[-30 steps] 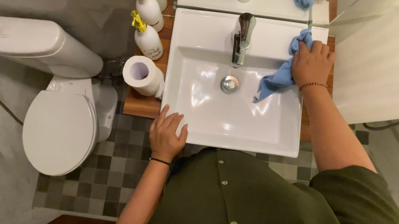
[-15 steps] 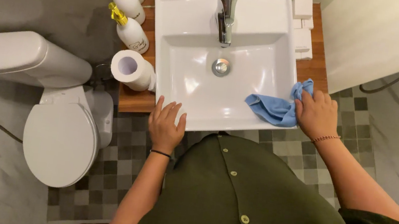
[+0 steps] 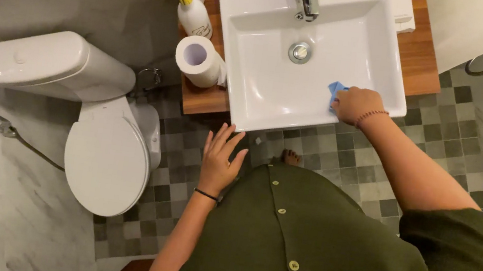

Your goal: The person cleans a bathroom sink area using a blue cloth. They move a roll of toilet paper and two soap dispensers aside, wipe the wooden countertop, then wipe each soap dispenser individually before returning them. The person then wipes the sink basin, faucet, and the mirror above the sink.

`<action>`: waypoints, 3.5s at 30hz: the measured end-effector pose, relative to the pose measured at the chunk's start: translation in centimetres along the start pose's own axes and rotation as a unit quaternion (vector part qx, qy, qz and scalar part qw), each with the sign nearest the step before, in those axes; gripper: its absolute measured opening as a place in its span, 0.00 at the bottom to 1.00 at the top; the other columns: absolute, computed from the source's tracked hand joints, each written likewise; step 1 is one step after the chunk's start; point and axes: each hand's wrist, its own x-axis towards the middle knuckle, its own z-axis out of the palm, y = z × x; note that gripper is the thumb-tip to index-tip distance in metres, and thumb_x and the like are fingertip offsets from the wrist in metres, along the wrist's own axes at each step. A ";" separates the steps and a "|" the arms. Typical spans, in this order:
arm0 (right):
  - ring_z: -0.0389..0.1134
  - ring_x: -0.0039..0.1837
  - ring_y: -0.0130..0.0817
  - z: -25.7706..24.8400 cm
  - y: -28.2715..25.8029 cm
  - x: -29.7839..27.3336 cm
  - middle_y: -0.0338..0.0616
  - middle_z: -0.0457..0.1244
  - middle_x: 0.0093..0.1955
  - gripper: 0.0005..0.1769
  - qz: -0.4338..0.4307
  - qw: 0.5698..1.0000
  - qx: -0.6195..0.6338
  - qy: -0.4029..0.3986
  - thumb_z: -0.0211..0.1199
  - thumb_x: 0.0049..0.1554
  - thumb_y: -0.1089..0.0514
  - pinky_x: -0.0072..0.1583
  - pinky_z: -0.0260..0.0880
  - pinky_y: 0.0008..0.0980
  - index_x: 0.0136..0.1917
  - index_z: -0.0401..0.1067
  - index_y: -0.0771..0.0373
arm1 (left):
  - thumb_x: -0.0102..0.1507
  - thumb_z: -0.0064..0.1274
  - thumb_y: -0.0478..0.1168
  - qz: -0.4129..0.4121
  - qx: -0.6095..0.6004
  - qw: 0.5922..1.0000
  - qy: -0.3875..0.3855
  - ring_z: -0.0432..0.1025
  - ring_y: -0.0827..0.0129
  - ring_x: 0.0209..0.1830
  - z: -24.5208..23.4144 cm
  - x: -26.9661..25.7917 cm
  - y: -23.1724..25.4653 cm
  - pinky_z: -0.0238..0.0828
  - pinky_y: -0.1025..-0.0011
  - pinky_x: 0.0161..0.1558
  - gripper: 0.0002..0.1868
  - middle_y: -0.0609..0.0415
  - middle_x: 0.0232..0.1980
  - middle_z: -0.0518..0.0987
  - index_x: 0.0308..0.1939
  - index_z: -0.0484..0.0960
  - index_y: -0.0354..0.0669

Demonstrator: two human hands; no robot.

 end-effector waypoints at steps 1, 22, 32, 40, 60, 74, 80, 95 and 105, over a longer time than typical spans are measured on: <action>0.75 0.54 0.51 -1.1 -1.6 0.6 0.50 0.71 0.51 0.24 -0.030 0.998 0.027 -0.052 0.46 0.65 0.39 0.54 0.72 0.49 0.59 0.78 0.49 | 0.68 0.56 0.48 0.004 0.002 1.000 -0.006 0.61 0.52 0.76 -0.7 -0.5 -0.2 0.48 0.41 0.73 0.20 0.50 0.72 0.71 0.64 0.80 0.54; 0.70 0.52 0.41 -3.0 -16.5 13.4 0.40 0.65 0.48 0.06 -0.252 0.925 0.115 0.259 0.55 0.67 0.47 0.54 0.73 0.41 0.54 0.69 0.47 | 0.66 0.57 0.42 -0.027 -0.050 0.998 0.014 0.66 0.47 0.71 -1.7 -3.0 0.3 0.55 0.39 0.69 0.18 0.48 0.66 0.77 0.61 0.83 0.51; 0.69 0.45 0.39 0.6 2.0 17.9 0.39 0.63 0.42 0.07 -0.040 0.927 -0.067 0.368 0.52 0.63 0.53 0.44 0.67 0.41 0.48 0.72 0.49 | 0.64 0.59 0.42 0.068 -0.033 0.994 0.077 0.72 0.50 0.66 -0.3 2.2 1.8 0.59 0.45 0.69 0.14 0.48 0.61 0.80 0.54 0.87 0.50; 0.74 0.50 0.46 -1.5 4.7 7.0 0.48 0.70 0.47 0.23 -0.033 0.998 -0.013 -0.044 0.44 0.63 0.46 0.50 0.71 0.45 0.53 0.78 0.58 | 0.65 0.60 0.43 0.089 -0.020 0.992 0.084 0.72 0.50 0.66 2.3 7.6 2.5 0.64 0.51 0.67 0.16 0.49 0.63 0.79 0.57 0.85 0.51; 0.65 0.53 0.48 -12.7 8.1 20.6 0.50 0.66 0.49 0.11 -0.152 0.846 0.412 0.302 0.57 0.68 0.54 0.55 0.62 0.45 0.49 0.72 0.64 | 0.66 0.53 0.50 -0.011 0.143 0.987 0.067 0.72 0.56 0.65 7.2 10.5 3.2 0.70 0.55 0.60 0.20 0.49 0.63 0.79 0.58 0.83 0.47; 0.56 0.78 0.62 -2.8 -0.7 21.1 0.65 0.58 0.74 0.22 -0.240 0.827 0.102 0.498 0.52 0.65 0.60 0.75 0.54 0.58 0.69 0.71 0.71 | 0.65 0.54 0.58 0.011 0.154 0.984 0.091 0.75 0.57 0.59 7.7 10.9 2.0 0.69 0.60 0.61 0.23 0.50 0.57 0.81 0.56 0.84 0.49; 0.57 0.74 0.71 -2.5 -2.8 20.6 0.73 0.58 0.71 0.29 -0.194 0.831 0.101 0.512 0.60 0.61 0.57 0.76 0.52 0.62 0.71 0.68 0.75 | 0.65 0.53 0.59 0.028 0.140 0.985 0.096 0.75 0.56 0.58 7.6 11.0 1.5 0.70 0.60 0.59 0.23 0.49 0.56 0.81 0.55 0.84 0.49; 0.54 0.75 0.61 -12.1 -16.1 26.6 0.62 0.56 0.72 0.32 -0.134 0.886 0.177 0.408 0.53 0.66 0.37 0.74 0.49 0.60 0.77 0.65 0.51 | 0.65 0.54 0.59 0.045 0.134 0.985 0.099 0.76 0.55 0.56 7.8 10.9 1.2 0.71 0.59 0.57 0.24 0.49 0.54 0.81 0.55 0.84 0.48; 0.56 0.79 0.41 -8.5 -14.2 24.3 0.42 0.61 0.74 0.20 -0.351 0.794 0.112 0.484 0.49 0.68 0.46 0.75 0.54 0.45 0.69 0.71 0.47 | 0.64 0.55 0.57 0.024 0.139 0.986 0.093 0.76 0.54 0.56 7.3 10.9 2.1 0.69 0.57 0.59 0.23 0.48 0.54 0.81 0.53 0.85 0.46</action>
